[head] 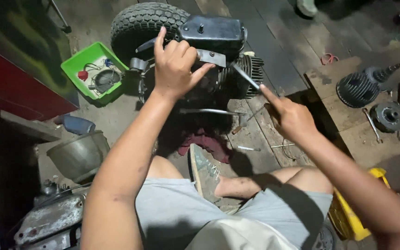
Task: Cleaning an engine block using a wire brush and performing adjustments with a wrench.
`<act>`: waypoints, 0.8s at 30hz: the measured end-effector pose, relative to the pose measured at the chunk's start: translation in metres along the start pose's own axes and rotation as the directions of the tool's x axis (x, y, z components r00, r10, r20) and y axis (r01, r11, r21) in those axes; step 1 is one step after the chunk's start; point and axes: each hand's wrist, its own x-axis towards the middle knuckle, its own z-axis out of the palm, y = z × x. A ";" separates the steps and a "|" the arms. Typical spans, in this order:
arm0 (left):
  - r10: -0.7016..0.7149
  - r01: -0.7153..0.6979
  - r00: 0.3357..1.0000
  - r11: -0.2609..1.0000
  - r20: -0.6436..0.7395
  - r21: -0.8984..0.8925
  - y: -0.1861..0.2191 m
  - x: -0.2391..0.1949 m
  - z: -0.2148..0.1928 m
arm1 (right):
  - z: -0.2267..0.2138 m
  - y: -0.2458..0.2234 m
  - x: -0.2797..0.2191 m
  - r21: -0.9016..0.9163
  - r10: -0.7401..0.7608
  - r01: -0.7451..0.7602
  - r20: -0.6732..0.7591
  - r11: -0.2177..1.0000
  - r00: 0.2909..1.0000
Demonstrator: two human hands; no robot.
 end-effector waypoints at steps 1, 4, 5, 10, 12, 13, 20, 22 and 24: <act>0.000 0.000 1.000 1.000 0.001 -0.001 0.001 0.001 0.000 | 0.008 0.006 -0.004 0.001 0.001 -0.001 0.001 1.000 1.000; -0.011 0.011 1.000 1.000 0.009 0.016 0.000 0.002 -0.002 | 0.019 0.013 -0.009 0.015 -0.088 0.087 0.084 0.996 0.993; -0.011 0.011 1.000 1.000 0.006 0.011 0.000 0.002 -0.001 | 0.013 0.009 -0.011 -0.105 -0.172 0.182 0.100 0.978 0.980; -0.014 0.014 1.000 1.000 0.018 -0.008 -0.001 0.001 0.001 | 0.006 0.017 -0.008 -0.202 -0.223 0.252 0.157 0.946 0.962; 0.006 -0.006 1.000 1.000 0.006 0.000 -0.002 0.001 0.000 | 0.005 0.021 -0.003 -0.169 -0.089 0.088 0.003 0.982 0.996; 0.003 -0.003 1.000 1.000 0.011 -0.004 0.001 -0.002 0.000 | 0.017 0.023 -0.009 -0.166 -0.087 0.088 0.010 0.982 0.996; -0.008 0.008 1.000 1.000 0.006 0.005 -0.002 -0.002 0.003 | 0.011 0.014 -0.019 -0.202 -0.216 0.220 0.044 0.954 0.975; -0.002 0.002 1.000 1.000 0.007 0.002 -0.003 -0.002 0.005 | 0.006 0.019 -0.012 -0.221 -0.205 0.203 0.016 0.954 0.979; 0.019 -0.019 1.000 1.000 -0.018 0.013 -0.006 0.000 0.004 | 0.002 0.021 -0.003 -0.087 -0.071 0.062 -0.094 0.994 0.993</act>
